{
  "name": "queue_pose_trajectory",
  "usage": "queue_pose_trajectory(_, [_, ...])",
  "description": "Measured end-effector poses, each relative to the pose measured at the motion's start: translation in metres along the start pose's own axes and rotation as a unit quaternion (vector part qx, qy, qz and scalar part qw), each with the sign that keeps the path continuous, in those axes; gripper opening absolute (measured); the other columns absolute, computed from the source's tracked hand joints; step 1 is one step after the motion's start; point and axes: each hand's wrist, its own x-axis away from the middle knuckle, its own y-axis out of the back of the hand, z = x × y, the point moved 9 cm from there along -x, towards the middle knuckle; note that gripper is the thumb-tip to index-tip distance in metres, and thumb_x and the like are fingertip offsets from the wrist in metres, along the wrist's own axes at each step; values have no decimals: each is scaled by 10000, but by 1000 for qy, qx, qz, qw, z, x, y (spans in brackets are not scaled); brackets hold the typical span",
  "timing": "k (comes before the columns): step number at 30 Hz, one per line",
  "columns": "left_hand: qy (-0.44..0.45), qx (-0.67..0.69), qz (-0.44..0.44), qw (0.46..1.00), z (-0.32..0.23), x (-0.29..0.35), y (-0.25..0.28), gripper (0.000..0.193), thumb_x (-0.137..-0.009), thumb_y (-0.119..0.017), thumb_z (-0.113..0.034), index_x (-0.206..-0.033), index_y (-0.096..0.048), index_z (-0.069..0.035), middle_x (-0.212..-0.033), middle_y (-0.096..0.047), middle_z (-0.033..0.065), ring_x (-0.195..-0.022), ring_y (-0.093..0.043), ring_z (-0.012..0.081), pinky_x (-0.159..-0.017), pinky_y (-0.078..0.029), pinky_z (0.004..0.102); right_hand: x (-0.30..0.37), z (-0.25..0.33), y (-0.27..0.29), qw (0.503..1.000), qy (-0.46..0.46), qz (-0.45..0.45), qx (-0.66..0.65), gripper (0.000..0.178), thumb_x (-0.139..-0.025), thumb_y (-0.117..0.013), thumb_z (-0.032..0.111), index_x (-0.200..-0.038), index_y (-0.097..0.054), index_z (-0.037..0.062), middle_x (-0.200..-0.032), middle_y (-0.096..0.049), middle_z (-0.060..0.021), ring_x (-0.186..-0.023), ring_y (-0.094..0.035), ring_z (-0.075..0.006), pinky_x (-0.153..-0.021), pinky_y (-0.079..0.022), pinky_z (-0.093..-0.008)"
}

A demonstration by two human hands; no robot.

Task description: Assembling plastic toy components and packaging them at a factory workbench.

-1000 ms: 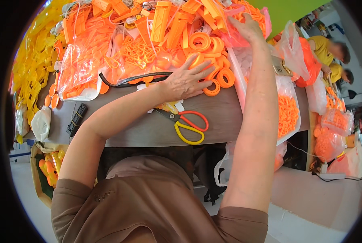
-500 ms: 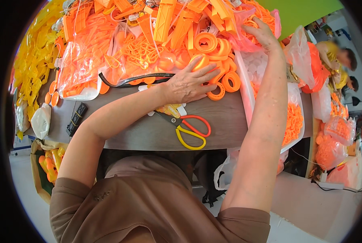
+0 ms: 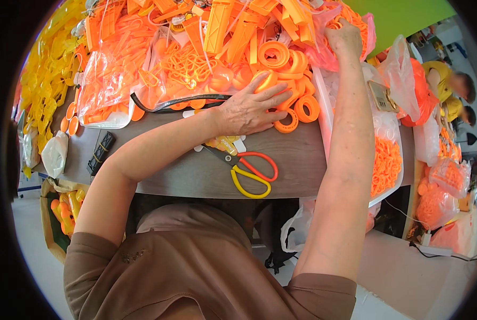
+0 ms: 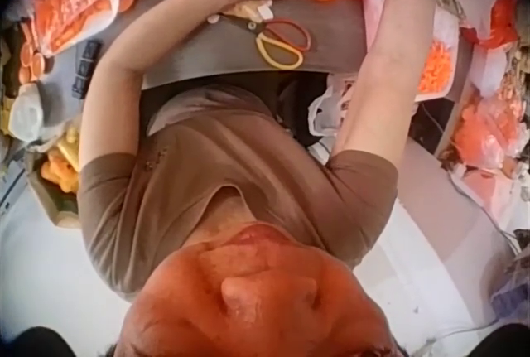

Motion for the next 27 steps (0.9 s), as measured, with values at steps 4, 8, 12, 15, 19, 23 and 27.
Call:
queue_pose_trajectory(4, [-3, -11, 10, 1000, -1, -1, 0, 230, -824, -612, -316, -991, -630, -159, -1353, -456, 106, -1337, -326, 252, -1080, -254, 575, -8, -10, 7, 999, 12, -47, 10, 683, -674, -721, 431, -1227, -593, 52, -1228, -598, -195, -1115, -577, -308, -947, -438, -379])
queue_pose_trajectory(8, [-4, -13, 0, 1000, 1, 1, 0, 236, -820, -616, -317, -998, -625, -163, -1354, -449, 105, -1336, -321, 250, -1082, -254, 569, -5, -15, 17, 994, -5, -106, -26, 650, -668, -726, 396, -1211, -620, 54, -1219, -610, -182, -1117, -581, -302, -954, -439, -371])
queue_pose_trajectory(12, [-3, -13, 7, 1000, -1, 0, -1, 240, -815, -621, -319, -1000, -620, -165, -1350, -447, 108, -1338, -315, 247, -1084, -255, 562, 0, -24, 26, 970, 20, -239, -48, 557, -647, -748, 312, -1127, -668, 41, -1086, -670, -152, -1011, -628, -246, -889, -473, -336])
queue_pose_trajectory(15, [0, -15, 6, 1000, 0, 3, -1, 239, -815, -622, -318, -998, -619, -165, -1347, -449, 110, -1336, -319, 247, -1084, -256, 561, -2, -35, 19, 940, -64, -147, -301, 430, -641, -763, 171, -1026, -689, -5, -1000, -664, -113, -919, -633, -208, -823, -491, -307])
queue_pose_trajectory(19, [-4, 5, 2, 1000, -1, 1, -3, 235, -815, -627, -309, -1000, -620, -164, -1352, -445, 108, -1332, -328, 250, -1080, -259, 566, -8, -51, 25, 815, -48, -208, -539, 317, -656, -743, 19, -950, -656, -62, -934, -622, -91, -852, -626, -207, -770, -514, -312])
queue_pose_trajectory(23, [2, 10, 1, 1000, 5, 10, -3, 257, -815, -642, -304, -1031, -613, -168, -1386, -408, 102, -1343, -321, 253, -1076, -258, 585, -13, -40, 29, 682, -112, -167, -703, 388, -712, -672, -104, -1082, -551, -109, -1048, -623, -154, -933, -645, -299, -812, -561, -408])
queue_pose_trajectory(27, [-2, 13, -3, 1000, 2, 5, -4, 271, -819, -643, -311, -1048, -606, -171, -1392, -403, 88, -1348, -318, 253, -1079, -252, 589, 9, -45, 45, 650, -95, -168, -735, 332, -761, -642, -74, -1079, -551, -93, -1034, -625, -149, -930, -646, -296, -818, -561, -397])
